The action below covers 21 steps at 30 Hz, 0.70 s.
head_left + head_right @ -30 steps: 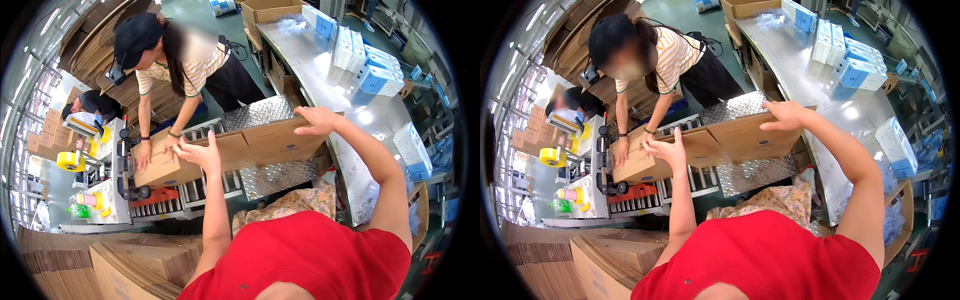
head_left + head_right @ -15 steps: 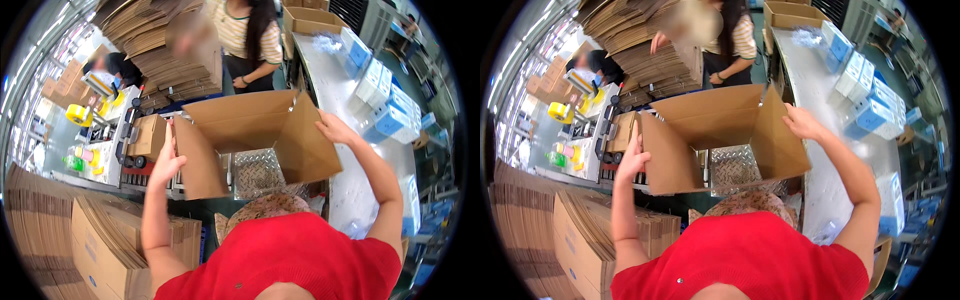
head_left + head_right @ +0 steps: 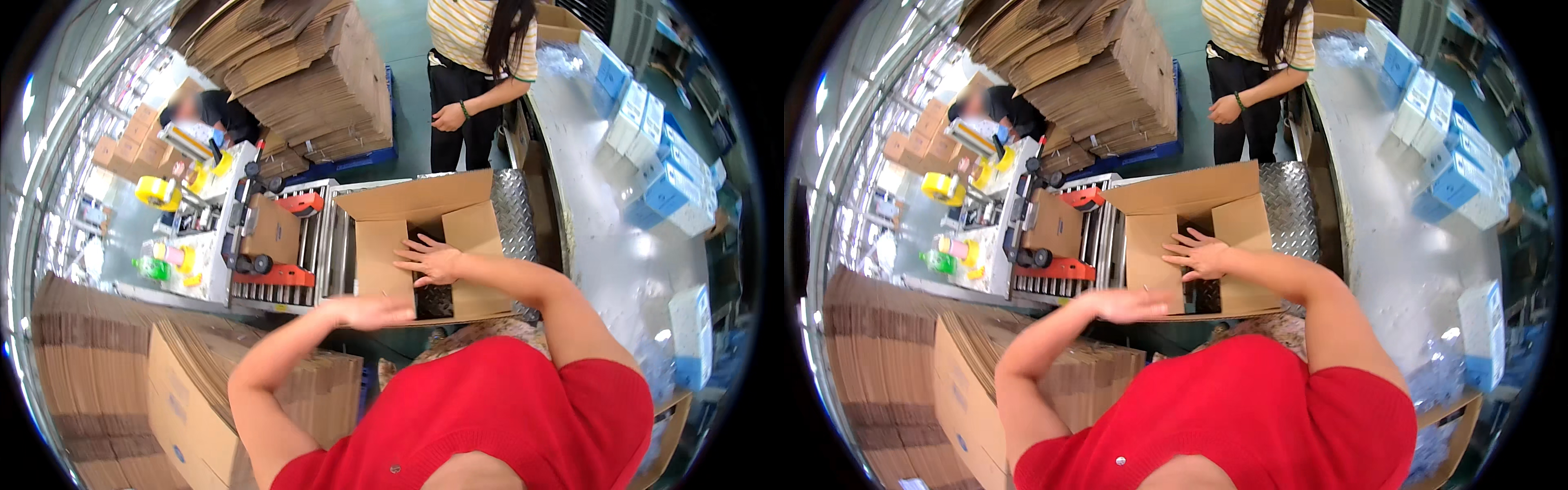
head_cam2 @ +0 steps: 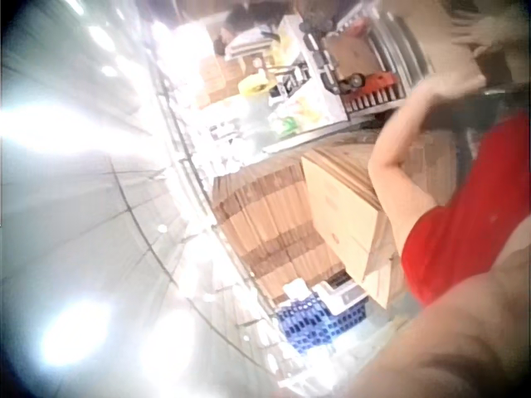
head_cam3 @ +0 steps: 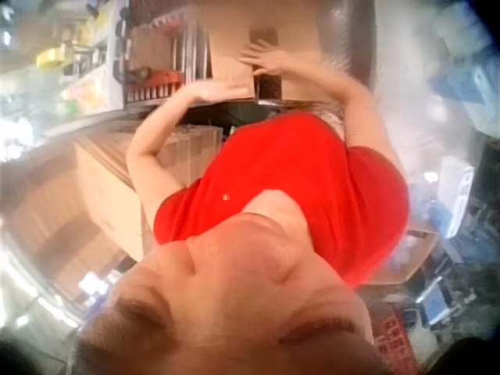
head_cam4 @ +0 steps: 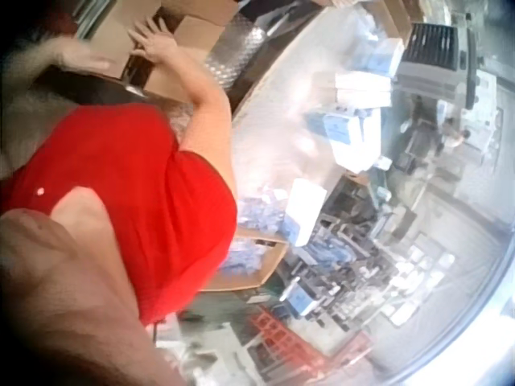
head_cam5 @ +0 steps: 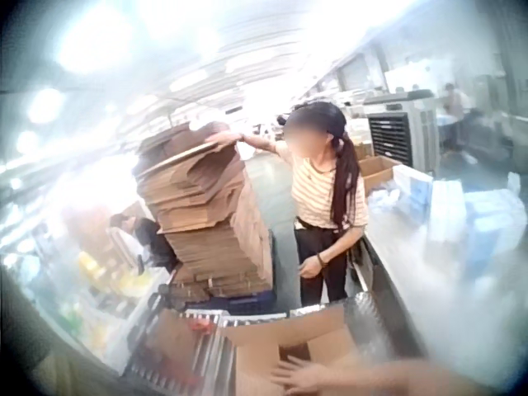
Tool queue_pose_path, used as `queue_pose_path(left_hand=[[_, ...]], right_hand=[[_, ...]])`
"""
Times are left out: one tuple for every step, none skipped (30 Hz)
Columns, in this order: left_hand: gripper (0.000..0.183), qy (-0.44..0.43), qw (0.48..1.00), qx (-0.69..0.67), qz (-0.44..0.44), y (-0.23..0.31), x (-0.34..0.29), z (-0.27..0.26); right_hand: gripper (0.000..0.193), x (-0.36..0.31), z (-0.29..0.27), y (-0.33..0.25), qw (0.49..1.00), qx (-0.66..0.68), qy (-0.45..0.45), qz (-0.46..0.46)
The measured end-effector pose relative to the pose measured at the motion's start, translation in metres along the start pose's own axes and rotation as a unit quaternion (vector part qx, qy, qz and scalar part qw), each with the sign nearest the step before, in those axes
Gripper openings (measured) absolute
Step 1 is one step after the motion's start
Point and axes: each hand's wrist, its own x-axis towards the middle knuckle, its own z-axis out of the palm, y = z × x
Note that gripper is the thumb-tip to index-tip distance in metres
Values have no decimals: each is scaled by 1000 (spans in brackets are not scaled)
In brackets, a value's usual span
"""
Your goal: The person packs blue and white rectangular packages into cardboard boxes, folds the box flaps, and pushes the boxes onto a conveyor belt.
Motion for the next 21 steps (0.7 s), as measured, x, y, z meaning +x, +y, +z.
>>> queue_pose_path(left_hand=[[65, 4, 996, 0, 93, 33, -15, 3], [51, 145, 979, 34, 136, 30, -16, 35], [46, 178, 974, 108, 88, 36, -15, 44], [42, 213, 960, 177, 42, 41, -14, 49], [40, 281, 929, 236, 41, 39, -3, 45], [37, 345, 892, 290, 36, 32, 11, 36], [36, 396, 875, 275, 46, 22, 27, 25], [34, 442, 856, 262, 57, 13, 46, 13], [33, 451, 841, 290, 71, -3, 71, 6], [34, 461, 823, 318, 90, -17, 96, 4], [34, 503, 801, 303, 113, -26, 107, 13], [35, 546, 772, 293, 139, -30, 115, 19], [35, 588, 737, 287, 167, -34, 121, 17], [35, 568, 713, 339, 232, -41, 121, 18], [33, 536, 687, 385, 304, -38, 117, 21], [31, 508, 650, 428, 370, -34, 111, 20], [30, 550, 655, 381, 351, -31, 105, 19], [29, 590, 656, 335, 331, -25, 96, 18], [28, 626, 657, 285, 310, -21, 90, 12], [29, 679, 645, 225, 269, -21, 84, -5], [25, 731, 651, 63, 197, -19, 84, -14]], right_hand=[[67, 4, 2, 4, 1000, -18, 11, -10], [68, 7, -2, 11, 999, -38, 19, -21], [67, 14, -30, 7, 992, -94, 47, -67], [65, 21, -75, -3, 986, -136, 61, -81], [60, 23, -104, -3, 979, -141, 130, -61], [54, 26, -129, 5, 963, -148, 220, -37], [53, 30, -162, 4, 960, -164, 223, 48], [53, 31, -182, 21, 964, -100, 222, 103], [51, 25, -176, 45, 947, -90, 266, 155], [52, 16, -163, 63, 935, -47, 208, 284], [58, 13, -172, 52, 942, -3, 53, 333], [64, 9, -187, 34, 922, 37, -97, 374], [65, 1, -180, 14, 923, 72, -82, 368], [67, -15, -161, -10, 921, 115, -70, 365], [64, -42, -97, -8, 946, 21, 56, 318], [63, -67, -41, 0, 947, -81, 178, 256], [61, -81, -37, 0, 936, -77, 165, 301], [59, -92, -40, 2, 922, -76, 155, 346], [56, -106, -42, 8, 906, -71, 145, 390], [54, -131, -45, 20, 882, -120, 138, 435], [52, -159, -45, 24, 852, -161, 132, 481]])
